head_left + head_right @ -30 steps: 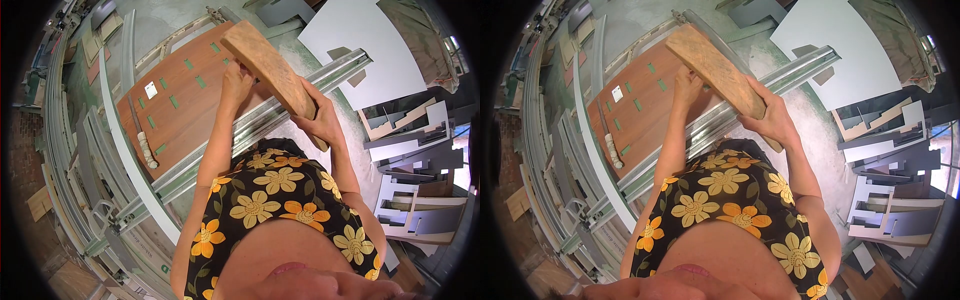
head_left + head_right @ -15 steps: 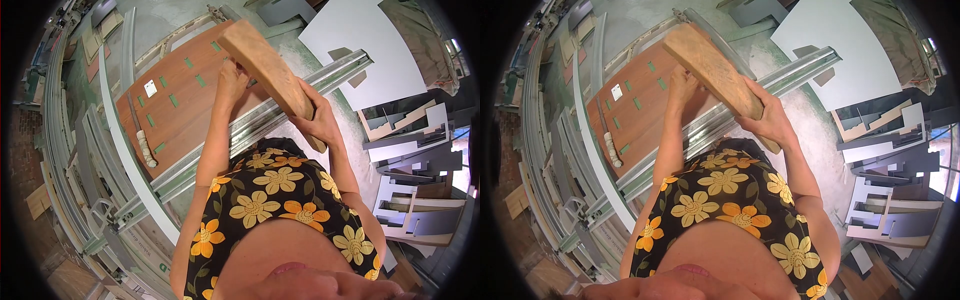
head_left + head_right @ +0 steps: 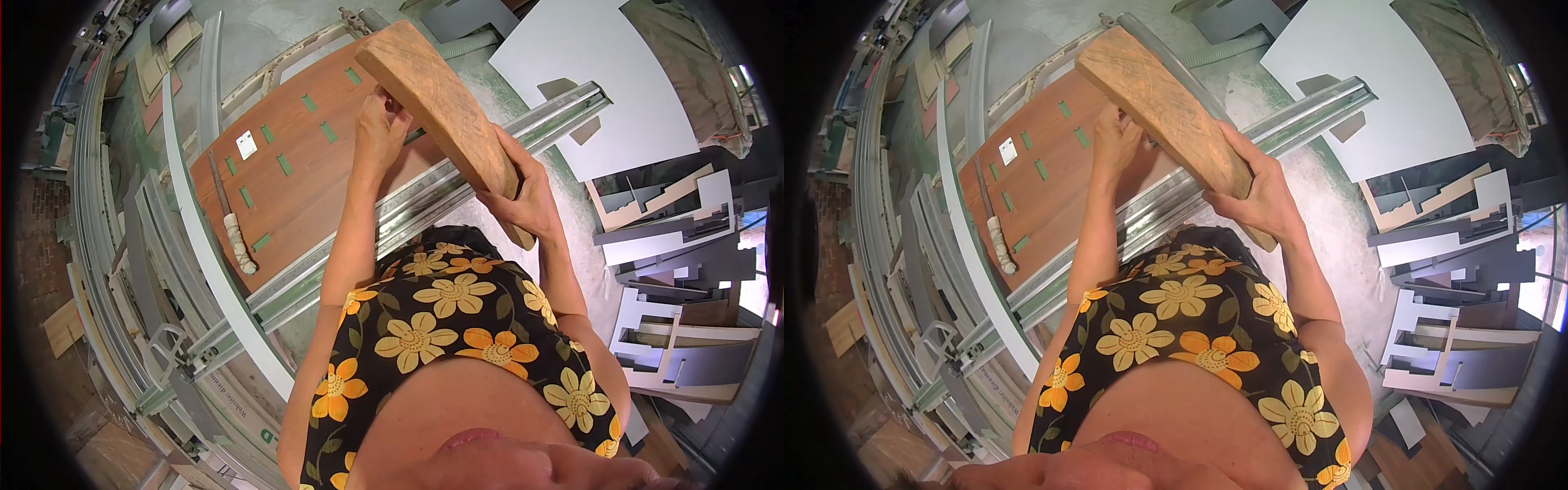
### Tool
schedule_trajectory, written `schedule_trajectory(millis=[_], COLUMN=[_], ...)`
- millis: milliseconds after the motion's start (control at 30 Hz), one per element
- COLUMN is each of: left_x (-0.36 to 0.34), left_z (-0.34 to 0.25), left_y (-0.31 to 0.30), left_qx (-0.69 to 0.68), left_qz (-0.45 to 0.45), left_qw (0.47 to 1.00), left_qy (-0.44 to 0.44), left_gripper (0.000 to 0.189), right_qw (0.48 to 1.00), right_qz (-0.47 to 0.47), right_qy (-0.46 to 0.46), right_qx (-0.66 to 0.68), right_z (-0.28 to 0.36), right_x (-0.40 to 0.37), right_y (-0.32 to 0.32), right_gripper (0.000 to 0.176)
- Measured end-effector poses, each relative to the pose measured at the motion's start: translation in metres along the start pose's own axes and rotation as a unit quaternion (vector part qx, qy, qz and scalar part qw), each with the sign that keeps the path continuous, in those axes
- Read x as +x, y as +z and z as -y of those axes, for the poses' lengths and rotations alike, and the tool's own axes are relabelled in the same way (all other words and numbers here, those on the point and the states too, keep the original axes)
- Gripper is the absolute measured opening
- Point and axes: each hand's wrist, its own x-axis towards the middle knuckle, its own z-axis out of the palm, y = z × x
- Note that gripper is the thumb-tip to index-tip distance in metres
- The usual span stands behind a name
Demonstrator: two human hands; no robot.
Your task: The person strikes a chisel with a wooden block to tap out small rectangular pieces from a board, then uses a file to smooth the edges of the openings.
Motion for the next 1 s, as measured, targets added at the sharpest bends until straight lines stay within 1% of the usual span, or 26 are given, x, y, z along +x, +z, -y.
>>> schedule_trajectory(millis=[167, 267, 367, 533, 633, 667, 733, 833, 933, 1000], left_x=[0.001, -0.001, -0.002, -0.002, -0.002, -0.003, -0.004, -0.006, -0.005, -0.003], left_z=[0.001, -0.010, -0.009, -0.011, -0.003, -0.001, -0.002, -0.007, 0.000, 0.004], left_y=[0.002, 0.002, 0.003, 0.007, 0.016, 0.018, 0.019, 0.018, 0.024, 0.026], left_qx=[0.027, 0.009, 0.016, 0.029, 0.002, 0.015, 0.039, 0.053, 0.016, 0.019], left_qz=[0.013, 0.001, -0.003, -0.015, -0.043, -0.041, -0.035, -0.020, -0.043, -0.035], left_qw=[1.000, 1.000, 1.000, 0.998, 0.993, 0.992, 0.991, 0.992, 0.993, 0.992], left_qy=[0.010, 0.019, 0.021, 0.046, 0.110, 0.115, 0.127, 0.111, 0.112, 0.122], left_gripper=[0.027, 0.026, 0.026, 0.026, 0.026, 0.027, 0.028, 0.030, 0.030, 0.030], right_qw=[0.999, 1.000, 0.998, 1.000, 1.000, 1.000, 1.000, 0.999, 1.000, 1.000], right_qz=[0.009, -0.003, 0.001, -0.008, -0.012, -0.012, -0.008, -0.004, -0.007, -0.012], right_qy=[0.032, -0.012, 0.058, 0.012, -0.003, -0.008, 0.018, 0.033, 0.019, 0.020], right_qx=[-0.008, 0.012, 0.005, -0.001, -0.003, -0.003, -0.007, -0.007, -0.002, -0.001], right_z=[0.004, -0.006, 0.000, -0.004, -0.002, -0.001, 0.001, 0.002, -0.002, -0.003], right_x=[0.002, -0.001, 0.001, 0.000, 0.000, 0.000, 0.001, -0.001, -0.003, -0.002], right_y=[0.002, 0.001, 0.002, 0.000, -0.001, -0.002, 0.000, -0.003, -0.003, -0.003], right_gripper=[0.087, 0.087, 0.086, 0.086, 0.086, 0.086, 0.085, 0.085, 0.085, 0.086])
